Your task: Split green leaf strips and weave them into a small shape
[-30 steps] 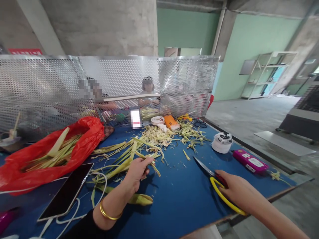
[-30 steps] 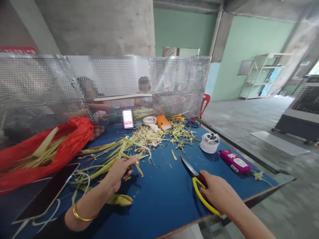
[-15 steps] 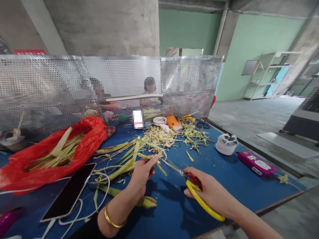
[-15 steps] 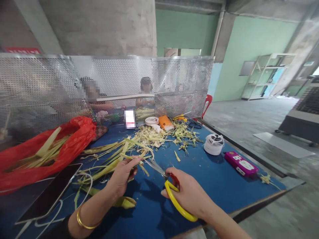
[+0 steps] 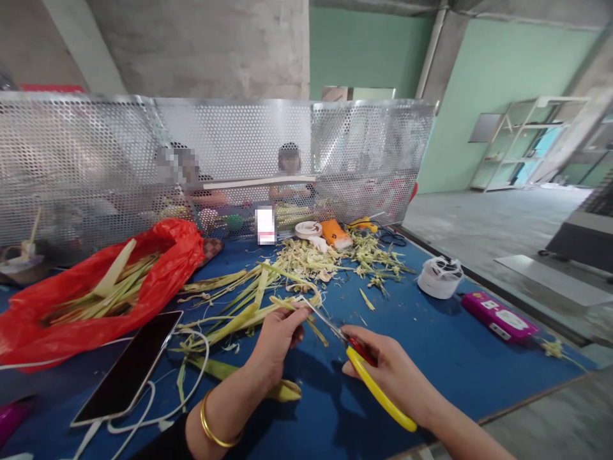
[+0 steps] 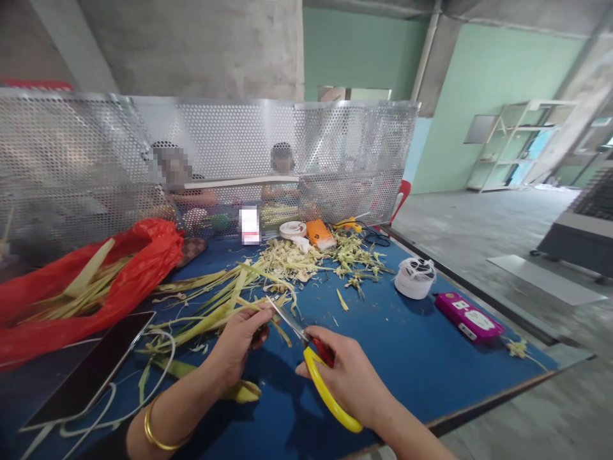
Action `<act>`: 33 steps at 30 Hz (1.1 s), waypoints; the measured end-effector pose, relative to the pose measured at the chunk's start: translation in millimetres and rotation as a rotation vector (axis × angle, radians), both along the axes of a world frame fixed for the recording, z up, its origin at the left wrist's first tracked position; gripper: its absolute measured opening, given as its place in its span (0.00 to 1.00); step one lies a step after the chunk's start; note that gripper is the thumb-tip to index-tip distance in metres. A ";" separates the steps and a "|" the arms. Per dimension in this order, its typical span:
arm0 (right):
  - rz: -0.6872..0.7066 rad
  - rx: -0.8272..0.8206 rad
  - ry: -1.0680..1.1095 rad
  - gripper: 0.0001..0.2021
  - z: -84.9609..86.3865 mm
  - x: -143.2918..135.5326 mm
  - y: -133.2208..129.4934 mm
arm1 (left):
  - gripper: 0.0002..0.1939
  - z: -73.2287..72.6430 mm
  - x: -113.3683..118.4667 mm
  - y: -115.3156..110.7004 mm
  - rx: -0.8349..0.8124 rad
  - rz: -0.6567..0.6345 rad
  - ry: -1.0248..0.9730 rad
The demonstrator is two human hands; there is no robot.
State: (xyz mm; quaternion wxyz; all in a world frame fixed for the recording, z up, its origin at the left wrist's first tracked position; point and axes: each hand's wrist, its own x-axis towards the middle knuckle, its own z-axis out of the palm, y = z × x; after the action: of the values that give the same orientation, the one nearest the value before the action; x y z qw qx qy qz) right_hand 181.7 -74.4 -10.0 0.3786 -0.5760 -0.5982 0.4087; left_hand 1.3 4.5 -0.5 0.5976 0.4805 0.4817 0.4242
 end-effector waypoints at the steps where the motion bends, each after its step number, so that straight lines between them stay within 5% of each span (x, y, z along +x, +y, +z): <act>1: 0.007 -0.002 0.011 0.15 -0.8 0.0 -0.2 | 0.14 0.4 0.1 -0.2 -0.003 -0.002 0.000; 33: 0.055 0.005 -0.012 0.14 -2.4 -2.6 -5.8 | 0.13 2.8 1.9 -1.1 -0.051 -0.012 -0.038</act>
State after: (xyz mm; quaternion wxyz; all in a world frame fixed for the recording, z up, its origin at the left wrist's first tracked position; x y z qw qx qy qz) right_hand 179.1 -80.2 -12.4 0.3649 -0.5610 -0.6171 0.4140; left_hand 3.2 3.4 2.3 0.6213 0.4598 0.4782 0.4169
